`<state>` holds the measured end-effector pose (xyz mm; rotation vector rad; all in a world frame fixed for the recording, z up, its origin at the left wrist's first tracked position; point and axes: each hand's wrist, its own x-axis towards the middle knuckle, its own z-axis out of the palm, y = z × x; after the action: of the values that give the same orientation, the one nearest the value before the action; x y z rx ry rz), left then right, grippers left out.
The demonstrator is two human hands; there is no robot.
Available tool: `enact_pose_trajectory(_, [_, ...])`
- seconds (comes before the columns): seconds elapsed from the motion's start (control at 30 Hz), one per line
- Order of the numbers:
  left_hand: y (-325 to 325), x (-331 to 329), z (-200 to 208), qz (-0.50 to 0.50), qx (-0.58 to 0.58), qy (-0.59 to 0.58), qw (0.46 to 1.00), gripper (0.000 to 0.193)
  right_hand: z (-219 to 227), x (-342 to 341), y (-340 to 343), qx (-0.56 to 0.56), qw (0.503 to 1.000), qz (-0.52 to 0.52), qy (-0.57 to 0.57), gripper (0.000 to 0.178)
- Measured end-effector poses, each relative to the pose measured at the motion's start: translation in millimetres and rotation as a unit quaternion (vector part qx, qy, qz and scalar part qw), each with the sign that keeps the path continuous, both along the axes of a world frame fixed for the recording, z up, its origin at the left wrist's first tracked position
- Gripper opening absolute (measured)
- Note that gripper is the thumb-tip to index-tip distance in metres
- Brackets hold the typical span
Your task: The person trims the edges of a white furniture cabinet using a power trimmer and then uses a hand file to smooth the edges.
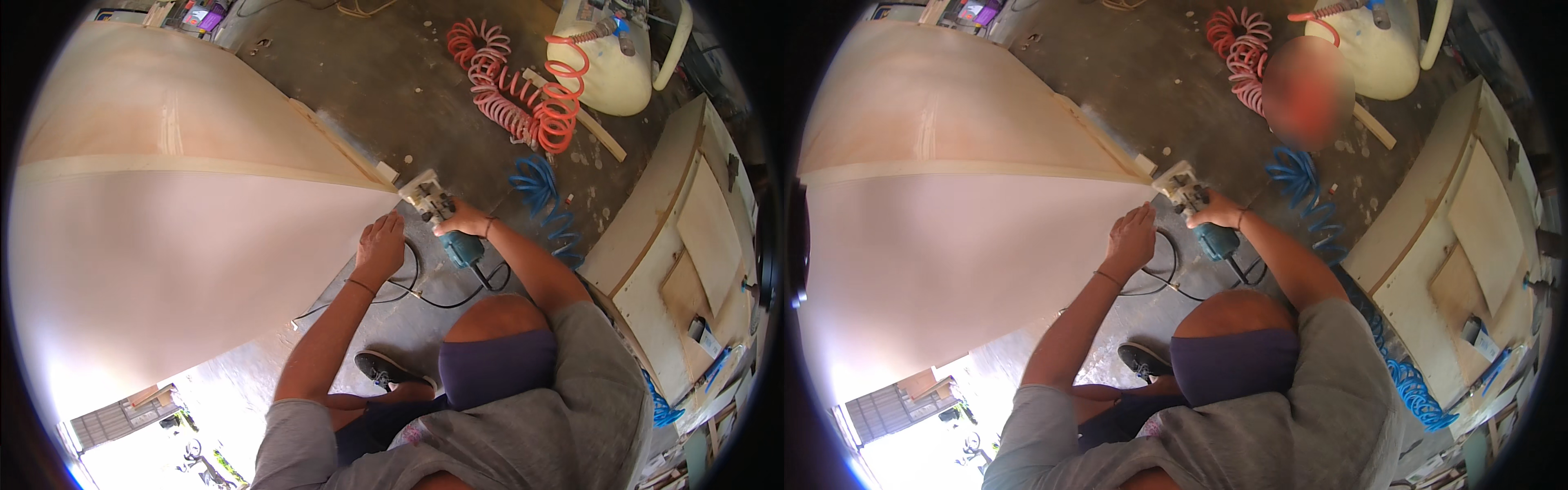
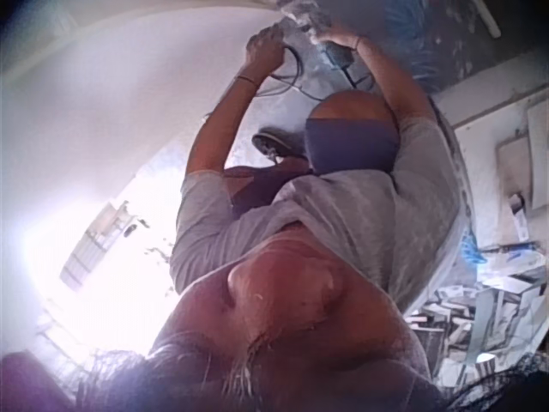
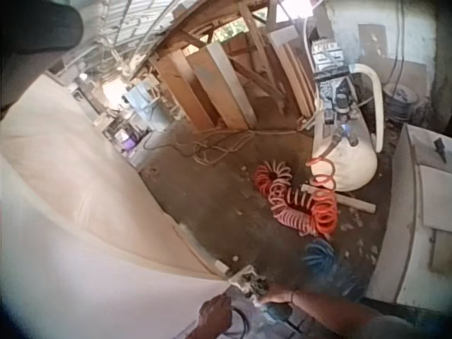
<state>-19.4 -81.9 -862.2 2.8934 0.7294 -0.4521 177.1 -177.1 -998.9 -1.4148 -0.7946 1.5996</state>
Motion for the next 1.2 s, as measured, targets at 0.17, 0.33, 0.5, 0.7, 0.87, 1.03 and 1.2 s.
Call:
enact_pose_trajectory(0.17, [7,23,75,-0.162,0.231,0.029,0.959,0.051,47,29,-45,0.022,0.983,-0.111,0.141,0.063])
enact_pose_trajectory(0.33, [24,37,89,-0.213,0.372,0.226,0.875,0.046,54,41,-80,0.021,0.962,-0.148,0.227,0.039])
enact_pose_trajectory(0.5, [29,45,95,-0.206,0.286,0.205,0.913,0.039,77,51,-86,0.072,0.971,-0.138,0.18,0.036])
enact_pose_trajectory(0.7, [39,51,110,-0.2,0.262,0.092,0.94,0.02,122,70,-86,0.085,0.966,-0.128,0.207,0.046])
enact_pose_trajectory(0.87, [25,53,136,-0.191,0.311,0.13,0.922,0.029,166,91,-94,0.08,0.96,-0.126,0.239,0.049])
enact_pose_trajectory(1.03, [26,59,194,-0.205,0.2,0.128,0.949,0.028,263,103,-109,0.095,0.947,-0.14,0.274,0.05])
enact_pose_trajectory(1.2, [-41,-2,210,-0.086,-0.104,0.058,0.989,0.054,320,101,-131,0.103,0.924,-0.149,0.337,0.056])
